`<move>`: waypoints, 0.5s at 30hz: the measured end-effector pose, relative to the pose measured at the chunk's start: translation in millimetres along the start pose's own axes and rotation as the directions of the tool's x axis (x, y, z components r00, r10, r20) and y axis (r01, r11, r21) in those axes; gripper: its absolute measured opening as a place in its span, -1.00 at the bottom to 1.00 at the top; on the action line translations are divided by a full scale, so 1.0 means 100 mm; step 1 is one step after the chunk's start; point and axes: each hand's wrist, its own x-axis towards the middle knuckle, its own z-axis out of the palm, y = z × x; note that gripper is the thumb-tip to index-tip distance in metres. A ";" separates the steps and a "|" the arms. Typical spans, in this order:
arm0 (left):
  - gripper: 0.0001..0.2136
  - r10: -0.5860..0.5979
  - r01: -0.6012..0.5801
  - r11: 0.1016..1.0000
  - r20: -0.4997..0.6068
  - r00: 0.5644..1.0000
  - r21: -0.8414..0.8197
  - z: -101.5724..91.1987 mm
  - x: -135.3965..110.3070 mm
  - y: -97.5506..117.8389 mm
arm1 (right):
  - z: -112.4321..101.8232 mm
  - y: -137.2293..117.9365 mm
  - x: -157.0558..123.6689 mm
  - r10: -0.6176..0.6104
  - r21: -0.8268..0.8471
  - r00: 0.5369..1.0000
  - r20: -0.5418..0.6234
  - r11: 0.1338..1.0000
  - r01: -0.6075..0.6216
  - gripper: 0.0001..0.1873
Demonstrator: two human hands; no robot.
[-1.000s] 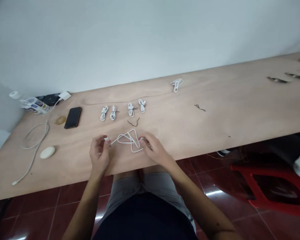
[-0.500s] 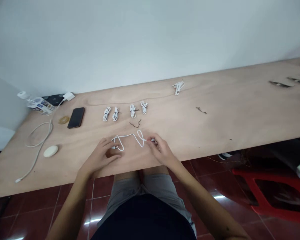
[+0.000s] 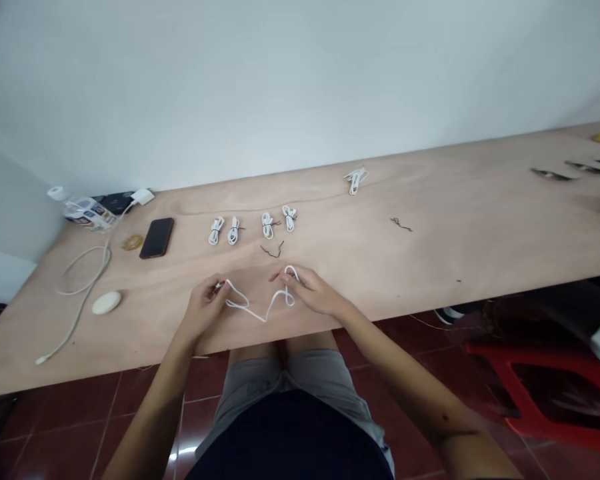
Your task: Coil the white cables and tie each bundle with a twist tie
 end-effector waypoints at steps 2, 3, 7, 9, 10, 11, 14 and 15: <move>-0.68 -0.065 0.058 0.994 -0.085 0.994 -0.088 0.02 0.02 -0.04 | 0.07 0.04 -0.01 0.106 0.229 0.994 -0.021 0.968 -0.099 -0.61; -0.68 -0.087 0.073 0.990 -0.116 0.989 -0.122 0.04 0.03 -0.05 | 0.11 0.06 -0.01 0.154 0.330 0.987 -0.048 0.935 -0.130 -0.61; -0.66 -0.138 0.101 0.974 -0.179 0.974 -0.201 0.13 0.05 -0.08 | 0.31 0.13 0.01 0.260 0.541 0.954 -0.146 0.829 -0.143 -0.42; -0.65 -0.179 0.127 0.960 -0.197 0.964 -0.250 0.19 0.05 -0.08 | 0.39 0.15 0.02 0.252 0.528 0.949 -0.191 0.841 -0.117 -0.32; -0.65 -0.205 0.142 0.946 -0.197 0.959 -0.292 0.23 0.05 -0.08 | 0.43 0.17 0.02 0.249 0.492 0.945 -0.211 0.863 -0.118 -0.29; -0.65 -0.231 0.155 0.927 -0.194 0.953 -0.343 0.28 0.05 -0.07 | 0.47 0.18 0.02 0.251 0.443 0.939 -0.236 0.887 -0.126 -0.29; -0.65 -0.296 0.175 0.847 -0.172 0.939 -0.501 0.44 0.04 0.00 | 0.57 0.19 0.05 0.284 0.313 0.914 -0.292 0.931 -0.189 -0.44; -0.64 -0.316 0.175 0.821 -0.178 0.932 -0.543 0.50 0.03 0.03 | 0.61 0.18 0.06 0.292 0.289 0.910 -0.294 0.935 -0.207 -0.46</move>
